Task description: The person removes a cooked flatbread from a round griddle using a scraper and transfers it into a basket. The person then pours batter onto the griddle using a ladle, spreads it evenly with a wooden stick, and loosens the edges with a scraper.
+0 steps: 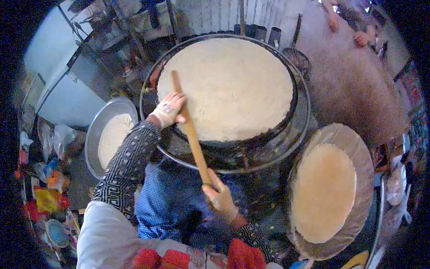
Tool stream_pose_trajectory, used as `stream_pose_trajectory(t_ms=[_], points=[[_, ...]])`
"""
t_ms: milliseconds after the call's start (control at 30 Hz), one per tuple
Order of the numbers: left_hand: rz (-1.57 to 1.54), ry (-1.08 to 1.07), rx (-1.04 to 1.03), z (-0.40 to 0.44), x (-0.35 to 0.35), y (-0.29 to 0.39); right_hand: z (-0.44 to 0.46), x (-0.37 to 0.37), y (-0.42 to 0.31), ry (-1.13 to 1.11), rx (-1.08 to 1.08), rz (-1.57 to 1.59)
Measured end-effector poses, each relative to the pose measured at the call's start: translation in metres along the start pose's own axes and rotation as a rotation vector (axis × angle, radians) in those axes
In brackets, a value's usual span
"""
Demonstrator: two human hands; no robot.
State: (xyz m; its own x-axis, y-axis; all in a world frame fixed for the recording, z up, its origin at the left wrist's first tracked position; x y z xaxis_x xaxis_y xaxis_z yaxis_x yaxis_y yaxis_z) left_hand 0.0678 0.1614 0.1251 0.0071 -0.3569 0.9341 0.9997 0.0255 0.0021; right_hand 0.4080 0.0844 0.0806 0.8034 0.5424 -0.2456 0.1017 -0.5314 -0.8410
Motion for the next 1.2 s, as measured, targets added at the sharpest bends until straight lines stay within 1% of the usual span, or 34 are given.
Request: stream_pose_trajectory(t_ms=[33, 100, 133, 167, 200, 233, 267, 300, 333, 367, 400, 433, 467, 500, 533, 600, 633, 667, 700, 733, 800, 867, 933, 1000, 1033, 1067, 1100, 1133, 1167, 1200], points=[[0.026, -0.013, 0.040, -0.020, 0.012, -0.002, -0.004, -0.005, 0.005, -0.037, 0.014, -0.029], [0.087, -0.005, 0.035, -0.066, 0.025, -0.005, -0.016, -0.004, 0.018, -0.103, 0.046, -0.133], [0.149, -0.031, 0.092, -0.090, 0.032, 0.002, -0.022, -0.003, 0.025, -0.135, 0.065, -0.184], [0.185, -0.029, 0.095, -0.114, 0.034, 0.009, -0.034, 0.005, 0.026, -0.159, 0.027, -0.278], [0.153, -0.068, 0.125, -0.132, 0.038, 0.024, -0.045, 0.015, 0.032, -0.180, -0.012, -0.374], [0.158, -0.038, 0.122, -0.144, 0.040, 0.045, -0.058, 0.031, 0.053, -0.140, 0.214, -0.386], [0.157, -0.008, 0.121, -0.143, 0.041, 0.068, -0.080, 0.049, 0.059, -0.039, 0.279, -0.550], [0.094, -0.034, 0.122, -0.124, 0.055, 0.102, -0.104, 0.066, 0.058, 0.061, 0.341, -0.720], [0.031, -0.058, 0.127, -0.100, 0.068, 0.141, -0.128, 0.090, 0.066, 0.136, 0.261, -0.678], [-0.116, 0.000, 0.039, -0.077, 0.068, 0.176, -0.149, 0.117, 0.076, 0.209, 0.184, -0.636], [-0.263, 0.059, -0.052, -0.054, 0.066, 0.205, -0.167, 0.137, 0.088, 0.326, 0.124, -0.416], [-0.277, 0.099, -0.142, -0.033, 0.057, 0.235, -0.184, 0.155, 0.102, 0.442, 0.066, -0.191], [-0.290, 0.139, -0.235, -0.013, 0.047, 0.264, -0.192, 0.168, 0.117, 0.507, 0.019, -0.026], [-0.306, 0.128, -0.287, 0.005, 0.020, 0.289, -0.200, 0.182, 0.133, 0.577, -0.016, 0.143], [-0.324, 0.113, -0.340, 0.013, -0.006, 0.303, -0.192, 0.195, 0.160, 0.600, -0.042, 0.250], [-0.289, 0.067, -0.341, 0.012, -0.025, 0.304, -0.195, 0.191, 0.157, 0.592, -0.088, 0.338], [-0.265, 0.047, -0.349, 0.017, -0.029, 0.304, -0.196, 0.164, 0.117, 0.561, -0.101, 0.327], [-0.201, -0.055, -0.325, 0.020, -0.020, 0.299, -0.194, 0.147, 0.093, 0.531, -0.117, 0.326], [-0.179, -0.017, -0.315, 0.012, -0.019, 0.288, -0.192, 0.143, 0.092, 0.420, -0.159, 0.393], [-0.152, 0.025, -0.301, 0.004, -0.017, 0.275, -0.189, 0.142, 0.093, 0.362, -0.176, 0.419], [-0.136, 0.029, -0.245, -0.010, -0.012, 0.250, -0.173, 0.142, 0.100, 0.227, -0.194, 0.462], [-0.102, 0.057, -0.179, -0.030, -0.004, 0.224, -0.147, 0.139, 0.113, 0.172, -0.147, 0.395], [-0.040, -0.003, -0.092, -0.050, 0.011, 0.194, -0.139, 0.124, 0.106, 0.093, -0.155, 0.238], [-0.082, 0.023, -0.010, -0.076, 0.043, 0.171, -0.131, 0.104, 0.078, 0.023, -0.171, 0.009], [-0.027, -0.009, 0.062, -0.092, 0.045, 0.158, -0.120, 0.096, 0.074, 0.025, 0.275, -0.120], [-0.077, 0.064, 0.109, -0.104, 0.059, 0.154, -0.114, 0.093, 0.076, 0.043, 0.726, -0.275], [-0.140, 0.226, -0.046, -0.122, 0.062, 0.136, -0.105, 0.098, 0.086, -0.018, 0.502, -0.292], [-0.184, 0.211, 0.162, -0.143, 0.065, 0.123, -0.104, 0.096, 0.093, -0.100, 0.257, -0.290], [-0.276, 0.241, 0.315, -0.158, 0.061, 0.106, -0.113, 0.097, 0.067, -0.058, 0.153, -0.351], [-0.094, 0.342, 0.286, -0.165, 0.075, 0.104, -0.130, 0.098, 0.043, -0.025, 0.042, -0.411]])
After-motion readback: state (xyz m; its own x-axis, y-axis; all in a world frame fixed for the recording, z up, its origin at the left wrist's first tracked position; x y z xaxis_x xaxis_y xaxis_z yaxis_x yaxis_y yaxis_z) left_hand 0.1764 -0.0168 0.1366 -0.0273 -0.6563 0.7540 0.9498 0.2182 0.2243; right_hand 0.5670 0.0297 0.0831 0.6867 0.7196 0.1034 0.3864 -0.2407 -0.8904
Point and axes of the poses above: each hand's wrist, its own z-axis towards the middle knuckle, its own x-axis out of the back of the hand, y = z × x, the point moved 5 cm from there along z, towards the middle knuckle, and after that the axes turned 12 degrees about y, right-handed, at the moved point
